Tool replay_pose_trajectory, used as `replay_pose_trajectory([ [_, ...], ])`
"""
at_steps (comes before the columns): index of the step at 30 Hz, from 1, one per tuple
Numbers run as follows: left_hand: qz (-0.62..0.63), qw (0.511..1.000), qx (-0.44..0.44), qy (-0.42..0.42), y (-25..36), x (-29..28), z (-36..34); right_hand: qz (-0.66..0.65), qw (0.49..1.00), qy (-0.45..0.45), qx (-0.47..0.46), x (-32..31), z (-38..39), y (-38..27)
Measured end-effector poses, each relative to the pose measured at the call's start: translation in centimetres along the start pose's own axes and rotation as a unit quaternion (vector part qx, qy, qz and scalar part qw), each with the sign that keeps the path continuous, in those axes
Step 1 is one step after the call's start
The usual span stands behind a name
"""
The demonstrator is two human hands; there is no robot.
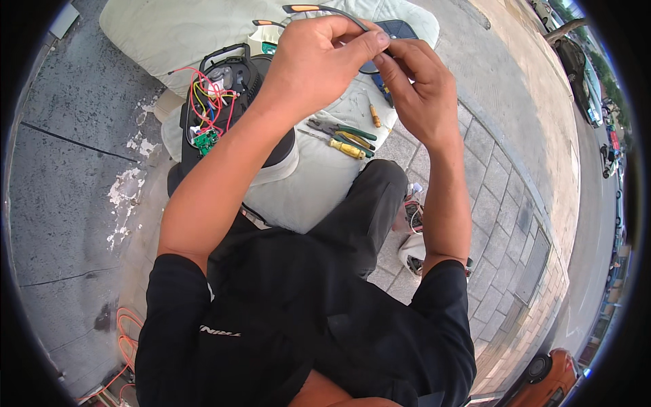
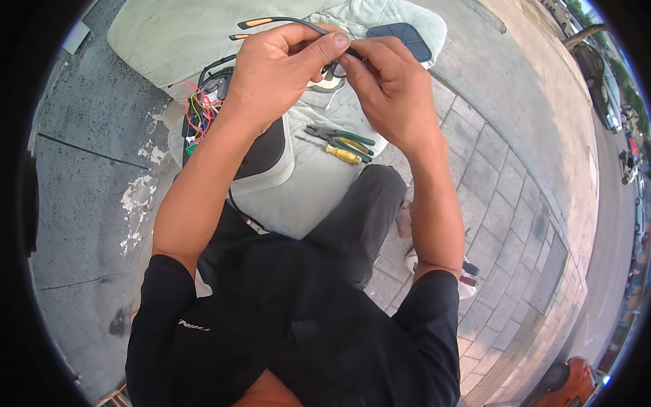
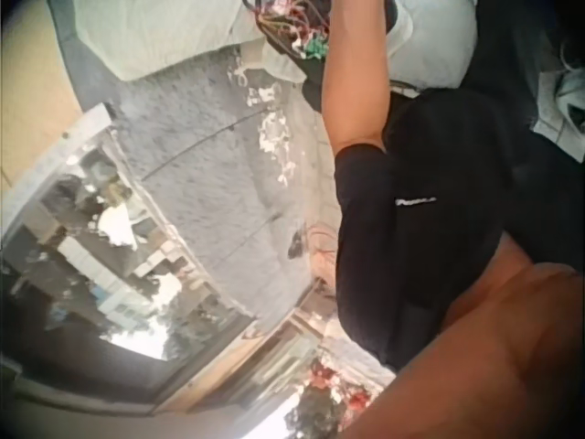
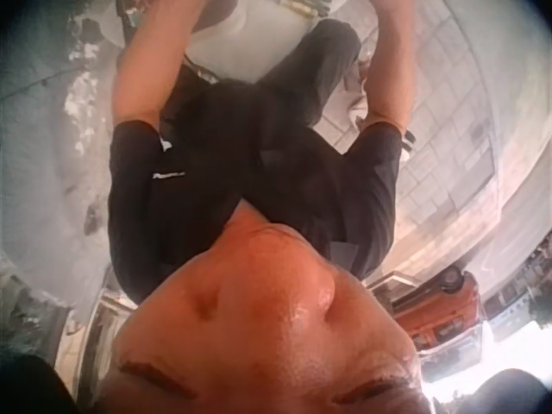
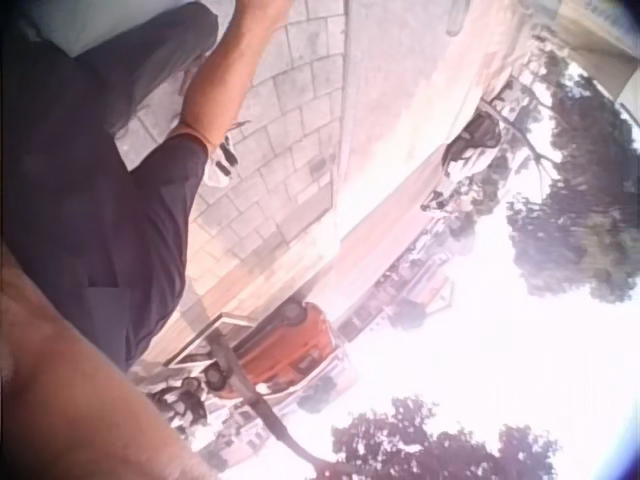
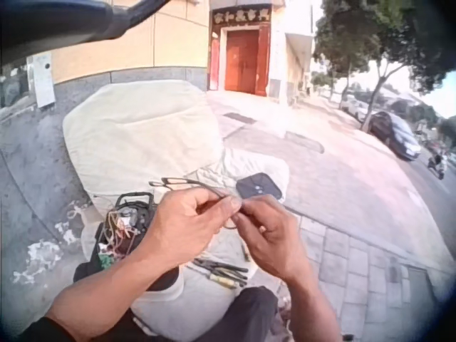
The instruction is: The person sits on the ground and works on a small green circuit board connected to a black device. They use a screwdriver to adjust components on the board and handle various colored wires attached to the device.
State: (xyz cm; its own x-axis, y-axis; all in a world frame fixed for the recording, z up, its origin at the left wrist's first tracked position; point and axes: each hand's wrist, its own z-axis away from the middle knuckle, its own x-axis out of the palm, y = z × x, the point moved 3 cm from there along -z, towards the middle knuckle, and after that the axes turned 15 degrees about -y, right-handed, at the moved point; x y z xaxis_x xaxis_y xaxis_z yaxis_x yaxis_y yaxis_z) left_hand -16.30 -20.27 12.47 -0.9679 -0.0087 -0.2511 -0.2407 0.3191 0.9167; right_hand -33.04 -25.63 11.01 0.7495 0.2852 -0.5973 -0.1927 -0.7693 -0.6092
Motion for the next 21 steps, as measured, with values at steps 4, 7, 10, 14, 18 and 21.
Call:
replay_pose_trajectory([
  [4, -0.176, 0.973, 0.114, 0.096, 2.4, -2.4, 8.6, -0.027, 0.999, 0.019, -0.007, 1.0, -0.2, -2.8],
  [7, -0.297, 0.908, 0.170, 0.241, 1.3, -6.4, 15.4, -0.144, 0.990, 0.005, 0.001, 2.8, -0.3, -4.6],
  [10, -0.134, 0.943, 0.088, 0.291, 2.1, -8.5, 16.7, -0.214, 0.976, -0.021, -0.022, 3.7, 0.5, -7.5],
  [14, -0.238, 0.937, 0.150, 0.209, 3.8, -10.0, 20.1, -0.221, 0.965, -0.053, -0.133, 4.9, 1.4, -10.3],
  [18, -0.110, 0.937, 0.186, 0.274, 6.2, -10.7, 24.8, -0.314, 0.934, -0.066, -0.154, 6.9, 1.4, -12.6],
  [21, -0.116, 0.914, 0.281, 0.269, 7.0, -11.6, 26.7, -0.399, 0.892, -0.057, -0.202, 8.8, 0.9, -14.7],
])
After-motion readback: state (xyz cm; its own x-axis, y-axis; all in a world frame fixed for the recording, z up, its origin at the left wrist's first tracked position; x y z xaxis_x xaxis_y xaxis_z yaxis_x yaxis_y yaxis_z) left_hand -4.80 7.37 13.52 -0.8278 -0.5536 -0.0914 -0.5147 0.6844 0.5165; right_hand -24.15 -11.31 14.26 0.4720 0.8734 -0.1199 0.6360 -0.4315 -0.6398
